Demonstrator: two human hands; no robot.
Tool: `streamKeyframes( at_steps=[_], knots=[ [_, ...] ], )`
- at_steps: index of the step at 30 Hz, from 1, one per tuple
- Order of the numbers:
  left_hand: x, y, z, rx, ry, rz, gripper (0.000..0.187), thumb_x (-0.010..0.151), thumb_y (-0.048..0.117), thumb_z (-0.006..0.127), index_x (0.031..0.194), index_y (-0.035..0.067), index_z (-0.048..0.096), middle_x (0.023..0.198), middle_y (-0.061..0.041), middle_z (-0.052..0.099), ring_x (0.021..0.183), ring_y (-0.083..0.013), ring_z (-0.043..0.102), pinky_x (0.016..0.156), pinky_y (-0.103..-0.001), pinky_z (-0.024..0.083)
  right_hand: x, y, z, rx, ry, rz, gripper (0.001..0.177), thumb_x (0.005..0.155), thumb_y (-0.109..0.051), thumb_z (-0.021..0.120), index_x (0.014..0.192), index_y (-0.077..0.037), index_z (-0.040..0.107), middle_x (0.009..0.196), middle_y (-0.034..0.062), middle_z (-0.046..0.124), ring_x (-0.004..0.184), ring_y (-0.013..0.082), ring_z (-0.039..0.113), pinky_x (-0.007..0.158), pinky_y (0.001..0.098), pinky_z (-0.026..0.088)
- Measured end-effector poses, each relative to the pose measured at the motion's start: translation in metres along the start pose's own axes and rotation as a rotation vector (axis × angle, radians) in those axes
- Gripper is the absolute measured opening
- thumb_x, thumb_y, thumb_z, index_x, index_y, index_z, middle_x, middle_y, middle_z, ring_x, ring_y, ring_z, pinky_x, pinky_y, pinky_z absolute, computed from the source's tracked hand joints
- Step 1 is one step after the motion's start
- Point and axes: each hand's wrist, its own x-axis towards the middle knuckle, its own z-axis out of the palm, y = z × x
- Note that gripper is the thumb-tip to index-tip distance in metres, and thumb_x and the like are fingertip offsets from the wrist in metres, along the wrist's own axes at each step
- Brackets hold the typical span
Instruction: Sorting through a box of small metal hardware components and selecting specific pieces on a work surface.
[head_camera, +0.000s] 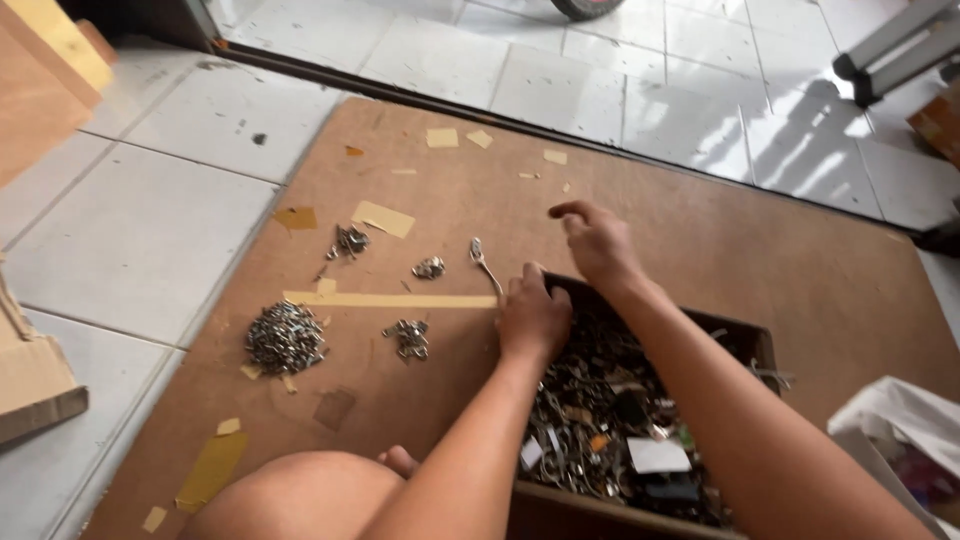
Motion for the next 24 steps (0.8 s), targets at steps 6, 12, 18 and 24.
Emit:
streamKeyframes(
  at_steps=[6, 12, 18, 24],
  knots=[
    [0.016, -0.012, 0.013, 0.002, 0.054, 0.007, 0.047, 0.101, 0.036, 0.047, 0.143, 0.017, 0.054, 0.144, -0.019, 0.065, 0.143, -0.051, 0.059, 0.117, -0.068, 0.049, -0.144, 0.023, -0.074, 0.729, -0.075, 0.312, 0.042, 0.097, -0.012, 0.05, 0.13, -0.006, 0.074, 0.086, 0.0088, 0.055, 0.065, 0.016, 0.047, 0.049, 0.0314, 0.041],
    [0.016, -0.015, 0.015, 0.02, 0.061, 0.021, 0.046, 0.101, 0.036, 0.048, 0.143, 0.018, 0.053, 0.143, -0.019, 0.063, 0.142, -0.0493, 0.06, 0.119, -0.063, 0.05, -0.173, 0.076, -0.063, 0.325, -0.208, 0.287, 0.037, 0.1, -0.017, 0.057, 0.113, -0.014, 0.091, 0.062, 0.0104, 0.061, 0.055, 0.0193, 0.052, 0.045, 0.032, 0.041],
    [0.01, -0.009, 0.007, -0.023, 0.069, 0.005, 0.043, 0.1, 0.034, 0.051, 0.14, 0.019, 0.055, 0.14, -0.02, 0.065, 0.143, -0.0475, 0.062, 0.119, -0.061, 0.051, -0.18, 0.037, -0.032, -0.158, -0.372, -0.318, 0.034, 0.102, -0.016, 0.071, 0.133, -0.019, 0.083, 0.114, 0.0137, 0.088, 0.108, 0.0411, 0.082, 0.091, 0.058, 0.066],
    [-0.007, 0.008, -0.004, -0.014, 0.053, -0.02, 0.042, 0.098, 0.034, 0.051, 0.138, 0.021, 0.057, 0.141, -0.019, 0.065, 0.144, -0.0449, 0.062, 0.122, -0.059, 0.05, -0.169, 0.037, -0.035, -0.514, -0.541, -0.148, 0.024, 0.098, -0.043, 0.073, 0.119, -0.039, 0.084, 0.101, 0.0049, 0.087, 0.102, 0.0379, 0.084, 0.088, 0.0578, 0.068]
  ],
)
